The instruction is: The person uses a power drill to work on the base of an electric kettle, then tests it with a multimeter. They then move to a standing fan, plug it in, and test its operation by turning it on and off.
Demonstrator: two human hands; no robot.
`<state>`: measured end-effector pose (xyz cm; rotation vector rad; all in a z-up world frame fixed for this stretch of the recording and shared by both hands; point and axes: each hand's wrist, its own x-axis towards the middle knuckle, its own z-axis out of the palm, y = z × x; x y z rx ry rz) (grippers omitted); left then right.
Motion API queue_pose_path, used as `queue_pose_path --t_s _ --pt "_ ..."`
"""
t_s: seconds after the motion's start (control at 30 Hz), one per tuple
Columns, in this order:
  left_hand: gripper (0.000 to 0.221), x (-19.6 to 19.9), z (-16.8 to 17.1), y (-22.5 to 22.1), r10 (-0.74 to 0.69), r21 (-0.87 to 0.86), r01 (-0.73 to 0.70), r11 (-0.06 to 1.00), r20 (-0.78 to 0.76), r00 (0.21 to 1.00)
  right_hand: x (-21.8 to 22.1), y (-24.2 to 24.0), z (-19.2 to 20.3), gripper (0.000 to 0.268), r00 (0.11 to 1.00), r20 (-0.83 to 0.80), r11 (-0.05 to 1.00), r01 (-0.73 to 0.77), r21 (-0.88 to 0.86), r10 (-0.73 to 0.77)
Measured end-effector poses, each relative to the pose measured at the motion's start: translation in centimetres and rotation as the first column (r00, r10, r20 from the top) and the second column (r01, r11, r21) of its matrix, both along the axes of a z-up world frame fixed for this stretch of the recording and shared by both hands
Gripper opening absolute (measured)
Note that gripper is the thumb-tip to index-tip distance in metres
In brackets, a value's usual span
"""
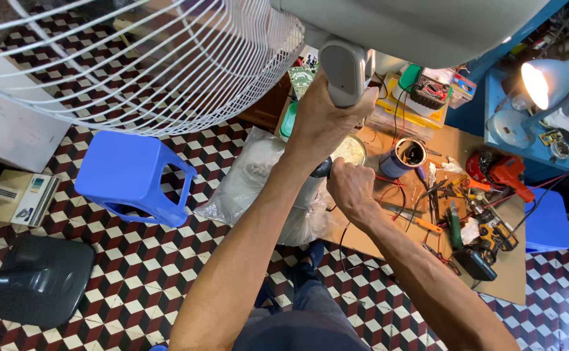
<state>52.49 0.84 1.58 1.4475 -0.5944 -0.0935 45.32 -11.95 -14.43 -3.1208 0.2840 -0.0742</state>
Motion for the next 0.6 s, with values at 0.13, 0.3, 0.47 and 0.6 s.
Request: queue_pose_path --t_s 0.13,0.3,0.47,0.6 --pt "0.036 0.3 -0.1 0.3 0.008 -0.017 -0.007 1.0 0.062 0.998 3.0 -1.7 3.8 0.038 0.863 -0.496 0.955 0.055 0.292 0.102" --pt "0.036 0.2 0.1 0.6 0.002 0.028 -0.003 1.0 0.034 0.999 4.9 -3.3 5.6 0.029 0.569 -0.789 0.641 0.52 0.564 0.232" --pt "0.037 0.2 -0.1 0.5 0.029 0.032 -0.031 0.999 0.06 0.998 4.6 -3.9 2.1 0.035 0.697 -0.681 0.628 0.431 0.648 0.225" --pt "0.04 0.0 -0.5 0.3 0.048 0.009 -0.049 0.999 0.076 0.996 3.2 -3.2 -0.1 0.034 0.884 -0.465 0.964 0.078 0.252 0.05"
